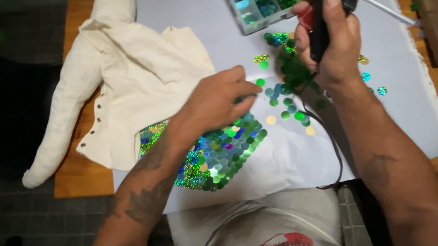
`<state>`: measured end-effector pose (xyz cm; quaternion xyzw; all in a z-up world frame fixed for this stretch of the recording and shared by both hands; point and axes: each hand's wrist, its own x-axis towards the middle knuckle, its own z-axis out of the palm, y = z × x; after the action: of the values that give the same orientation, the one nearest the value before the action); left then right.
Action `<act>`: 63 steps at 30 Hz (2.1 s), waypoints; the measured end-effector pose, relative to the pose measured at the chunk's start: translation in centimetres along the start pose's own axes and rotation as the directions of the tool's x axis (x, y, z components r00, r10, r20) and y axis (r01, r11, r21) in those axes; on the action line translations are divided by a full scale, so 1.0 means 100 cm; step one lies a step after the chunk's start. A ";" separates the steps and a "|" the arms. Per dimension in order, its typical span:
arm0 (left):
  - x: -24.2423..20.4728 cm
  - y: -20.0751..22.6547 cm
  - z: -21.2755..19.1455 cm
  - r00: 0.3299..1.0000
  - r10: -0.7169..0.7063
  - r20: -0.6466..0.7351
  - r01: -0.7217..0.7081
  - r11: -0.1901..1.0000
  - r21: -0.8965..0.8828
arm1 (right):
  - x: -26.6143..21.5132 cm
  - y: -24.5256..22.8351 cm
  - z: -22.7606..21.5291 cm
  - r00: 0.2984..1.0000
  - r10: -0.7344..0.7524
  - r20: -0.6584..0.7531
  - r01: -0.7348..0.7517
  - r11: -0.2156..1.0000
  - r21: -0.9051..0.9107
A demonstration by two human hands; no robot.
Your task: Using a hot glue gun to attach a sequin sheet to a white garment
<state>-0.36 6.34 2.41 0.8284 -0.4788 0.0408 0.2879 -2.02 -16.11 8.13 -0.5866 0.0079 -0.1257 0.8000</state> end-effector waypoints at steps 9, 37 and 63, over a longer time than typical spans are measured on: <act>0.052 -0.008 0.027 0.948 -0.151 0.281 0.128 0.987 0.100 | 0.006 0.008 -0.007 0.999 0.019 0.029 -0.018 0.999 -0.032; -0.035 -0.047 -0.023 0.858 -0.504 -0.105 0.400 0.781 -0.480 | -0.006 0.021 0.032 0.671 0.711 0.208 -0.285 0.507 -0.813; -0.032 -0.045 -0.016 0.851 -0.525 -0.015 0.490 0.803 -0.340 | -0.007 0.000 0.023 0.791 0.611 0.029 -0.191 0.292 -0.937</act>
<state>1.95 11.30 0.65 0.8639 -0.2232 -0.0719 0.4458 -2.33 -13.82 8.78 -0.9091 0.0678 0.2268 0.3428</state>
